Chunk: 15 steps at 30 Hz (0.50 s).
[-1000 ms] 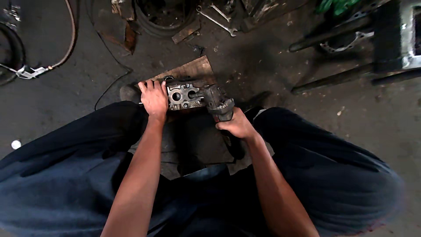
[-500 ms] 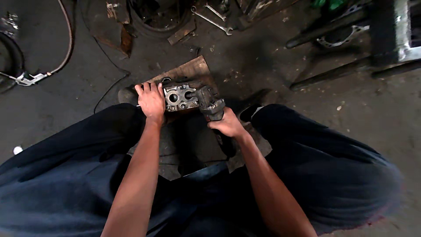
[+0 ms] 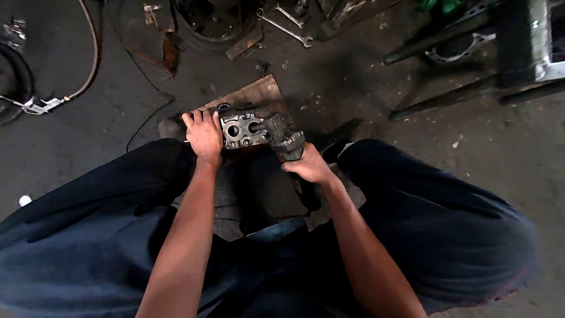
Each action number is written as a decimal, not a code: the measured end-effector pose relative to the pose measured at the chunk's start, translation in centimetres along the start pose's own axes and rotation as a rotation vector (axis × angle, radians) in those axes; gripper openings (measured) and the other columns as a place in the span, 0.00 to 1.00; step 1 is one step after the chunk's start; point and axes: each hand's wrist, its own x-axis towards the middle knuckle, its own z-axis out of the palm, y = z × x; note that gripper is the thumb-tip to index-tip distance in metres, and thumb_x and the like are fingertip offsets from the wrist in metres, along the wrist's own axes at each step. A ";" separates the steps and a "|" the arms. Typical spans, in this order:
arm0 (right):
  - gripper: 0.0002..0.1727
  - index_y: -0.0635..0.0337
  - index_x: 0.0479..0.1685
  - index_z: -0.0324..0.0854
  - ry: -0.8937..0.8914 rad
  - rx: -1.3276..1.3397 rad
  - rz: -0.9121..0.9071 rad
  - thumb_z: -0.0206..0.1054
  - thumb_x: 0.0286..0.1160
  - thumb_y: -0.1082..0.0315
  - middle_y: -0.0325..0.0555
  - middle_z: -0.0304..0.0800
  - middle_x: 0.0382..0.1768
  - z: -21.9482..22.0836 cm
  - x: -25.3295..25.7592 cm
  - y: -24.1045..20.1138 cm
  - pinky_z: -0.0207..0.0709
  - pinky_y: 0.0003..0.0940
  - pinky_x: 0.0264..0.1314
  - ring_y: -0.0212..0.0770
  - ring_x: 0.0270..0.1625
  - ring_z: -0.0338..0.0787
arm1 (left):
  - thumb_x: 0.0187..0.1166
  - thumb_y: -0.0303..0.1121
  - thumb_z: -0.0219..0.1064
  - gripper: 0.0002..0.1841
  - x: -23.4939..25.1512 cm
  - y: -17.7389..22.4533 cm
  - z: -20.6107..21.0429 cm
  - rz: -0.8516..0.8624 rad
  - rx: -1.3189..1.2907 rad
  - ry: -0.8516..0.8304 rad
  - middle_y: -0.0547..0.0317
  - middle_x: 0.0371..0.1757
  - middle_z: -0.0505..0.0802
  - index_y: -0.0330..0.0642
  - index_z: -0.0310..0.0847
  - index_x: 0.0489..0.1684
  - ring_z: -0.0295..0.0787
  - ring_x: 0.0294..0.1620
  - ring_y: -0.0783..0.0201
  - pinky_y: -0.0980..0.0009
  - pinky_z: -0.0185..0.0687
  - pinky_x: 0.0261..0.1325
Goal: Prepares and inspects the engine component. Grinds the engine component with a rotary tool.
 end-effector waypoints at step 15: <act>0.30 0.56 0.54 0.84 0.026 -0.005 0.004 0.87 0.44 0.65 0.45 0.93 0.42 1.9 1.4 0.7 0.89 0.48 0.51 0.39 0.47 0.93 | 0.94 0.50 0.47 0.27 0.0 0.1 -0.1 -0.011 -0.003 -0.014 0.38 0.61 0.88 0.34 0.87 0.53 0.78 0.73 0.32 0.40 0.85 0.52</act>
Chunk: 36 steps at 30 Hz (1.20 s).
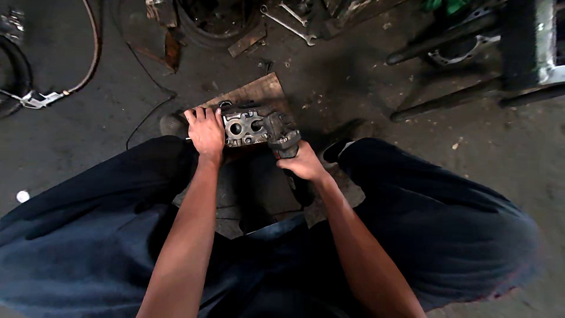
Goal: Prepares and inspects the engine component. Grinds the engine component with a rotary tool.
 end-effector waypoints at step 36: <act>0.25 0.53 0.47 0.87 -0.041 -0.034 -0.042 0.83 0.42 0.65 0.39 0.94 0.37 -3.3 -1.8 -0.8 0.89 0.38 0.46 0.33 0.41 0.93 | 0.94 0.50 0.48 0.27 0.4 -0.1 0.1 -0.001 -0.023 -0.001 0.38 0.61 0.89 0.36 0.87 0.55 0.79 0.73 0.33 0.40 0.85 0.53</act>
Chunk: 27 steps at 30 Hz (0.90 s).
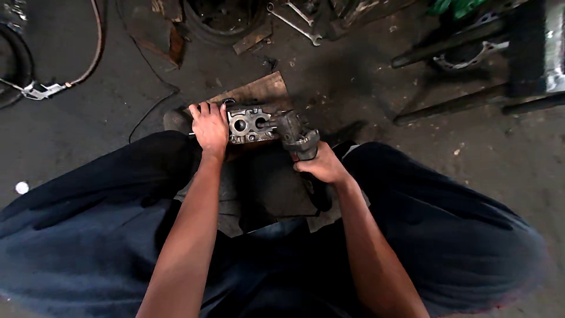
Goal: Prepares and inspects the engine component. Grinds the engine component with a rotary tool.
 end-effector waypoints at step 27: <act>0.27 0.57 0.52 0.85 0.019 0.091 -0.016 0.84 0.45 0.68 0.44 0.94 0.40 3.4 2.1 0.7 0.90 0.45 0.49 0.38 0.45 0.94 | 0.94 0.50 0.46 0.28 0.1 0.2 -0.3 0.006 0.004 -0.022 0.36 0.62 0.88 0.33 0.86 0.55 0.77 0.75 0.32 0.39 0.84 0.55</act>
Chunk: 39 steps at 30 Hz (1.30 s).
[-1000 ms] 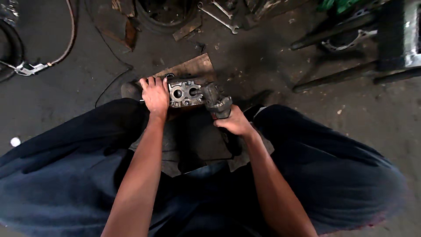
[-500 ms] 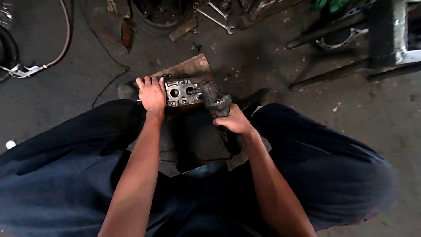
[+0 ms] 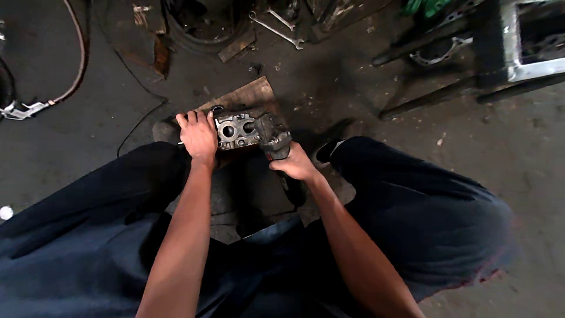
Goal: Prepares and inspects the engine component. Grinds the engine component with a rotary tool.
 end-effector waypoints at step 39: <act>0.29 0.55 0.52 0.85 0.036 0.009 -0.051 0.85 0.40 0.69 0.41 0.95 0.40 -1.2 -1.9 -0.6 0.91 0.38 0.46 0.35 0.44 0.94 | 0.94 0.51 0.46 0.29 0.6 -0.1 0.2 -0.007 0.006 -0.006 0.38 0.62 0.88 0.34 0.87 0.52 0.78 0.74 0.34 0.40 0.84 0.54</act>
